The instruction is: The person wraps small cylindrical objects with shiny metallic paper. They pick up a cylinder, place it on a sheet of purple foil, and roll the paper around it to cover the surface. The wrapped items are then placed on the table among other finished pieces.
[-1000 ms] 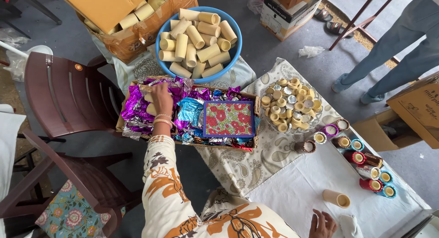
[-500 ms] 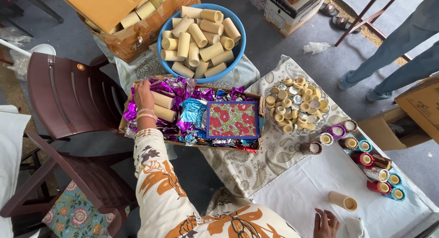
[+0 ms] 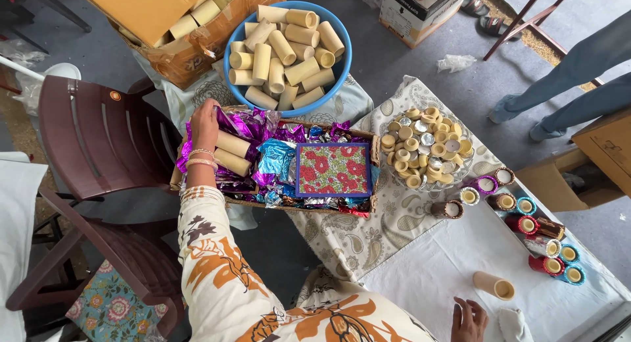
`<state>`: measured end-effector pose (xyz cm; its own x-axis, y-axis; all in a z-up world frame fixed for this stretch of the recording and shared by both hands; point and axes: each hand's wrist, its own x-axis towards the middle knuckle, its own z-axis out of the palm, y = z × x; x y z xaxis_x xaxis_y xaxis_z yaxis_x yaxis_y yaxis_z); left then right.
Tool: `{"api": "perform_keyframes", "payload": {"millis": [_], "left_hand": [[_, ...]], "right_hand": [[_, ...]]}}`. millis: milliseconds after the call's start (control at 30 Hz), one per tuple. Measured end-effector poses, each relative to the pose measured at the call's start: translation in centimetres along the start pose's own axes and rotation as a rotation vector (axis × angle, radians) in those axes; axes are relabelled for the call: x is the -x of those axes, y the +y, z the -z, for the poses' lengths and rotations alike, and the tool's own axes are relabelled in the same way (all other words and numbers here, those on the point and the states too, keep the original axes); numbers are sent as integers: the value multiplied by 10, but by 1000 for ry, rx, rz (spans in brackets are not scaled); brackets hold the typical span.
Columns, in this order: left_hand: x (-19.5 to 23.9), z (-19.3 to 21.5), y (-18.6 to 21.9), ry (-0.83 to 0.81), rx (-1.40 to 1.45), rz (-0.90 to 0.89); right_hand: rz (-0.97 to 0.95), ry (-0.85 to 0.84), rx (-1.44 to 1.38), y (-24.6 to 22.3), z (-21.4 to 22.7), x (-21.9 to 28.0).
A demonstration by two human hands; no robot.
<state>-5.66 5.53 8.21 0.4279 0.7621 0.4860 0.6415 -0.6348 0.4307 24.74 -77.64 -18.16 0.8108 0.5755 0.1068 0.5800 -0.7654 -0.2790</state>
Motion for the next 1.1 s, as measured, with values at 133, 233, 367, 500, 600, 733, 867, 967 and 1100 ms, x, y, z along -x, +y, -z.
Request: {"api": "perform_keyframes", "payload": {"millis": [133,233,367,500,600,733,867,967,1100], "left_hand": [[-11,3,2,-13,26,-7],[-17,6,-1,82,99,-6],[-18,11,-4,-19,41,-126],[-1,13,-8,-306,-231,18],[12,5,-25,-387,-354,45],[33,16,11,-140,-371,27],[82,-4,36,281,-400,75],[145,-27,67,-49,-152,-86],[212,-1,189,-277,67,-428]], "right_hand": [[-23,-6,-5,-7,7,-4],[-57,-18,-19,-11,13,-4],[-61,4,-36,-10,9,-7],[-68,45,-92,-19,19,-7],[-96,70,-116,-20,24,-8],[-112,95,-154,-28,35,-11],[-82,123,-257,-43,51,-15],[-76,115,-325,-62,61,-21],[-66,53,-421,-100,78,-34]]}}
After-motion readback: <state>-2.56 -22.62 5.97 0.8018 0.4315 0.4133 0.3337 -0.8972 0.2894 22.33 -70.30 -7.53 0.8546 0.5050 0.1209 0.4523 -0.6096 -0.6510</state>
